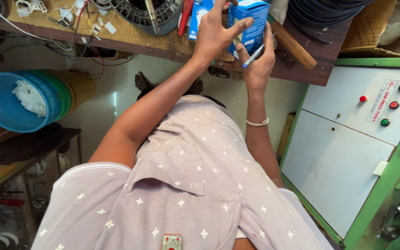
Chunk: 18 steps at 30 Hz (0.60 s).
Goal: The person writes on a white plastic object with a marker, then places it on the workbench. They then use a screwdriver to adjust a copper-wound electrical component on the workbench.
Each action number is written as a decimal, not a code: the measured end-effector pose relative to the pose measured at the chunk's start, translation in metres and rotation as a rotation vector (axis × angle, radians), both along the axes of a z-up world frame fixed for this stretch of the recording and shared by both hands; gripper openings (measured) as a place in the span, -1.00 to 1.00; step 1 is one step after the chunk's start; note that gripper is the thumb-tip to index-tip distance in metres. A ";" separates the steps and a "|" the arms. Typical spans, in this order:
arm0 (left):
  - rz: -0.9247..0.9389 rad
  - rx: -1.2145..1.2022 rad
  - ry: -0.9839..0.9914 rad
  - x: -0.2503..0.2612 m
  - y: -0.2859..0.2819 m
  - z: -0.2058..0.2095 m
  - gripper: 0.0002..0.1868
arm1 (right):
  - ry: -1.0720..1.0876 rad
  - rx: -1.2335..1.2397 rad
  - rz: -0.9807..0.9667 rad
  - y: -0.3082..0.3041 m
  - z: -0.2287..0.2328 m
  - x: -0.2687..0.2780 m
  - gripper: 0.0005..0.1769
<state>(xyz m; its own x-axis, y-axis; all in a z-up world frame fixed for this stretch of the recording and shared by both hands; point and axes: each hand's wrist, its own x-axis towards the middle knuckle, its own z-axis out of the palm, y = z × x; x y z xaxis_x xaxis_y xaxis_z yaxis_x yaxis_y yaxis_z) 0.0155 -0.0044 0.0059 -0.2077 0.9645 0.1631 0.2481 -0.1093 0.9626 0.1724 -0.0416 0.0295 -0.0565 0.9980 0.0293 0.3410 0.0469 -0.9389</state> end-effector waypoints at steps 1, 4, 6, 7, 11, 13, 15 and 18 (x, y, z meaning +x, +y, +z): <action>-0.017 -0.089 0.014 0.000 0.000 0.002 -0.41 | 0.068 0.035 0.004 -0.002 -0.003 0.002 -0.02; -0.103 0.001 0.081 -0.012 -0.001 0.008 -0.41 | 0.615 -0.112 0.150 -0.014 -0.015 0.018 -0.09; -0.317 -0.008 -0.098 -0.026 -0.005 0.014 -0.39 | 0.756 -0.206 0.160 -0.023 -0.028 0.031 -0.14; -0.494 -0.108 -0.301 -0.036 -0.008 0.017 -0.35 | 0.827 -0.253 0.168 -0.026 -0.036 0.037 -0.17; -0.813 -0.057 -0.454 -0.057 -0.013 0.024 -0.16 | 1.124 -0.462 0.123 -0.030 -0.081 0.052 -0.44; -0.787 -0.128 -0.403 -0.056 -0.017 0.017 -0.18 | 1.023 -0.501 0.123 -0.032 -0.101 0.055 -0.59; -0.746 -0.171 -0.370 -0.048 -0.018 0.010 -0.21 | 0.854 -0.468 0.011 -0.033 -0.111 0.054 -0.56; -0.661 -0.182 -0.362 -0.036 -0.014 0.000 -0.28 | 0.839 -0.542 -0.152 -0.032 -0.105 0.051 -0.38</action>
